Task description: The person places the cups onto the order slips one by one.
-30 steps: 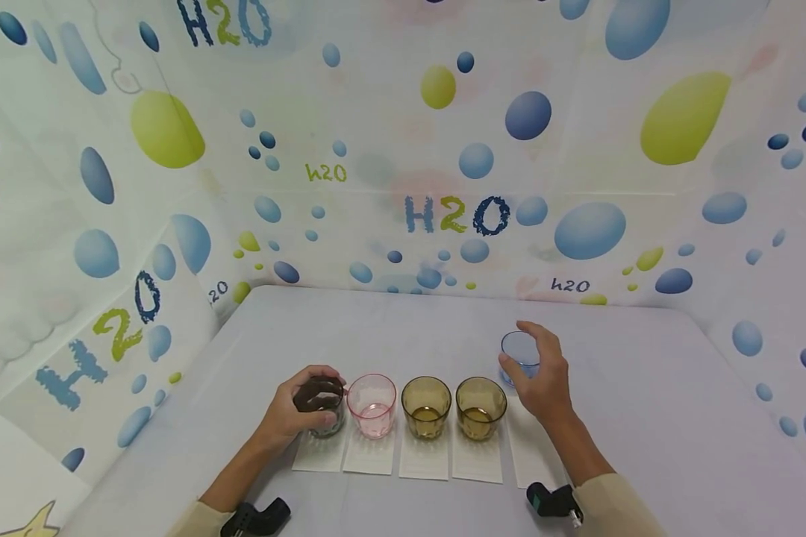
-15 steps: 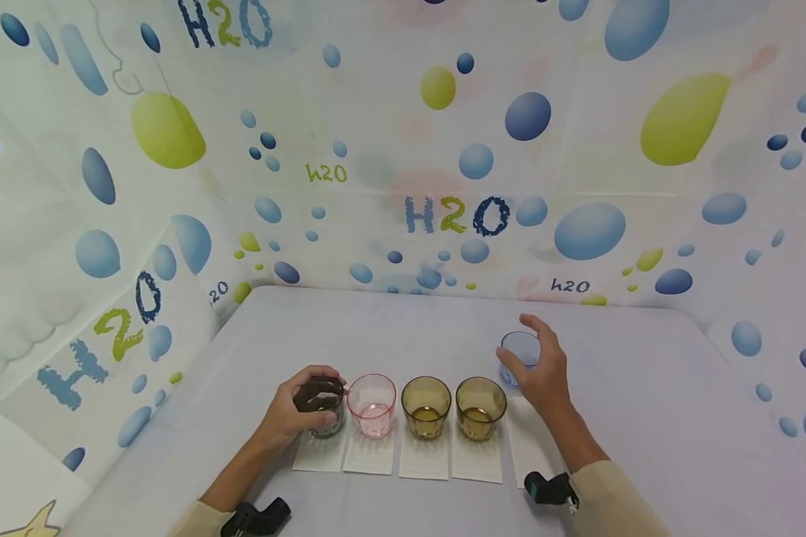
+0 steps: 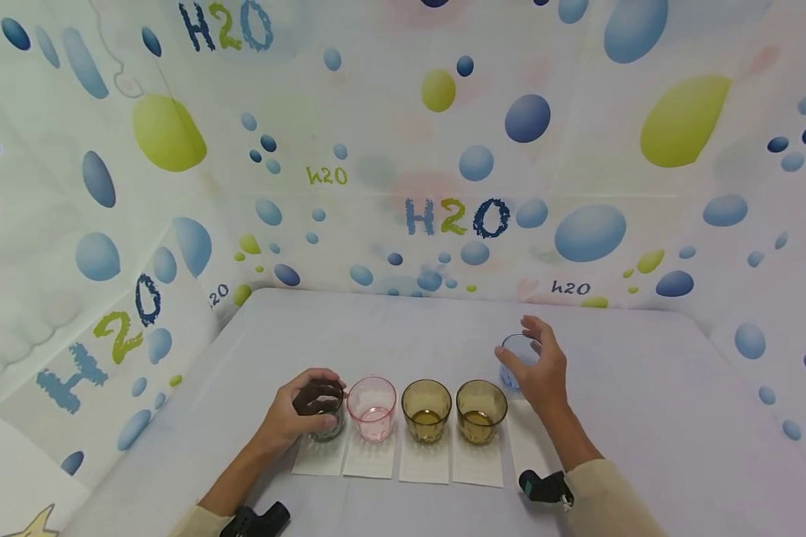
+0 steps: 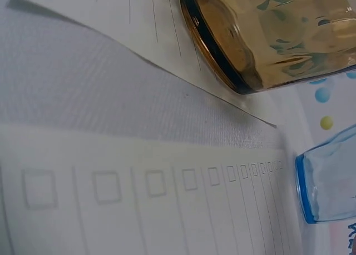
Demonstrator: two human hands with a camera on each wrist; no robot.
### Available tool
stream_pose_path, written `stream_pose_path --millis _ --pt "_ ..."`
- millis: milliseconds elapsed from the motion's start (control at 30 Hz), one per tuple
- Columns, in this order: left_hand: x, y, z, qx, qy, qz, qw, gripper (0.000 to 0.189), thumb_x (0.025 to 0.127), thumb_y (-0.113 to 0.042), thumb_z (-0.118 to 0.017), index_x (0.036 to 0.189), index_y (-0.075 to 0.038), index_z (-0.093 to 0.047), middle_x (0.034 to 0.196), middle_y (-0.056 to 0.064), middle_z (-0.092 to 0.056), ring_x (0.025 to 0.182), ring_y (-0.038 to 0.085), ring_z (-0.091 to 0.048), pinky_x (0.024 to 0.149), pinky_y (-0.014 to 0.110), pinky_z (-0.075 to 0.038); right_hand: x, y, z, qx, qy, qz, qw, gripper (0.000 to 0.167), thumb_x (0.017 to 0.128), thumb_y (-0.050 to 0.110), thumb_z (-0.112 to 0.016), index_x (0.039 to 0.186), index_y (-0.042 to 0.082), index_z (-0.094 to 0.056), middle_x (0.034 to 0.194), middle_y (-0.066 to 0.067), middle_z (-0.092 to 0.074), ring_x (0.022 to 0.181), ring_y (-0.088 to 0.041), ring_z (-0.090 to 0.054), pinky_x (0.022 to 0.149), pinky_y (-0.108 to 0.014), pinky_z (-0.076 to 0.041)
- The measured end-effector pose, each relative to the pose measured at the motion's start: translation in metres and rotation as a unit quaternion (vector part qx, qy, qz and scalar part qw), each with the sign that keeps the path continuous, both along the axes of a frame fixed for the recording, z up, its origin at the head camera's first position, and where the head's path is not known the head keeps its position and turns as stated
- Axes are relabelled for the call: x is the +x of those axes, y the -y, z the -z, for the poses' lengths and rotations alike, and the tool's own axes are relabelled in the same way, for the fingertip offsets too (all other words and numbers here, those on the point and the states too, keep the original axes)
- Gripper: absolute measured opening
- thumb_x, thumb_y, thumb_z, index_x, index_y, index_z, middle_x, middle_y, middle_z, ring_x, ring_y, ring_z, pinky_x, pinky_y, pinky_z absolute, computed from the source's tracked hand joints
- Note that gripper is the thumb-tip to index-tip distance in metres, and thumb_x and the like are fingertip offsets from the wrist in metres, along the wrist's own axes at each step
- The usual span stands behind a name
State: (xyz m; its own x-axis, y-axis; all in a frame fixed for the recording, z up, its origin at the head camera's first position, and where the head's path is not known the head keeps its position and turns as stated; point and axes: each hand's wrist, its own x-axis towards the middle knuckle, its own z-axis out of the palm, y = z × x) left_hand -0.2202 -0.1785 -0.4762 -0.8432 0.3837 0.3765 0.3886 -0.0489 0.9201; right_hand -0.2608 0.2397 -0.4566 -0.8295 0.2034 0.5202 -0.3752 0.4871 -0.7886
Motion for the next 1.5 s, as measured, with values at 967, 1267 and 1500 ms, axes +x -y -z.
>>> stream_pose_path --millis 967,1267,1500 --pt "0.005 -0.007 -0.006 0.0 0.003 -0.008 1.0 0.058 0.08 0.007 -0.075 0.13 0.016 -0.048 0.122 0.031 -0.058 0.111 0.043 -0.062 0.097 0.047 -0.056 -0.004 -0.009 0.004 -0.102 0.14 -0.046 0.9838 0.077 0.083 0.009 -0.083 0.148 0.004 -0.041 0.134 -0.018 -0.058 0.121 -0.03 -0.058 0.097 -0.014 -0.049" --pt "0.004 -0.007 -0.004 -0.004 0.009 -0.01 0.9999 0.057 0.08 0.006 -0.076 0.13 0.014 -0.05 0.122 0.029 -0.059 0.112 0.042 -0.061 0.097 0.04 -0.056 -0.003 -0.01 0.003 -0.118 0.177 -0.033 0.9764 0.069 0.084 0.006 -0.08 0.143 0.0 -0.045 0.136 -0.018 -0.058 0.125 -0.031 -0.056 0.082 -0.008 -0.05" --pt "0.003 -0.006 -0.003 -0.004 0.013 -0.015 0.9998 0.059 0.081 0.002 -0.077 0.131 0.013 -0.049 0.123 0.026 -0.06 0.113 0.036 -0.062 0.098 0.038 -0.056 -0.006 -0.009 0.004 -0.121 0.175 -0.029 0.9767 0.063 0.084 0.006 -0.078 0.14 0.002 -0.05 0.135 -0.017 -0.058 0.124 -0.03 -0.057 0.081 -0.01 -0.051"
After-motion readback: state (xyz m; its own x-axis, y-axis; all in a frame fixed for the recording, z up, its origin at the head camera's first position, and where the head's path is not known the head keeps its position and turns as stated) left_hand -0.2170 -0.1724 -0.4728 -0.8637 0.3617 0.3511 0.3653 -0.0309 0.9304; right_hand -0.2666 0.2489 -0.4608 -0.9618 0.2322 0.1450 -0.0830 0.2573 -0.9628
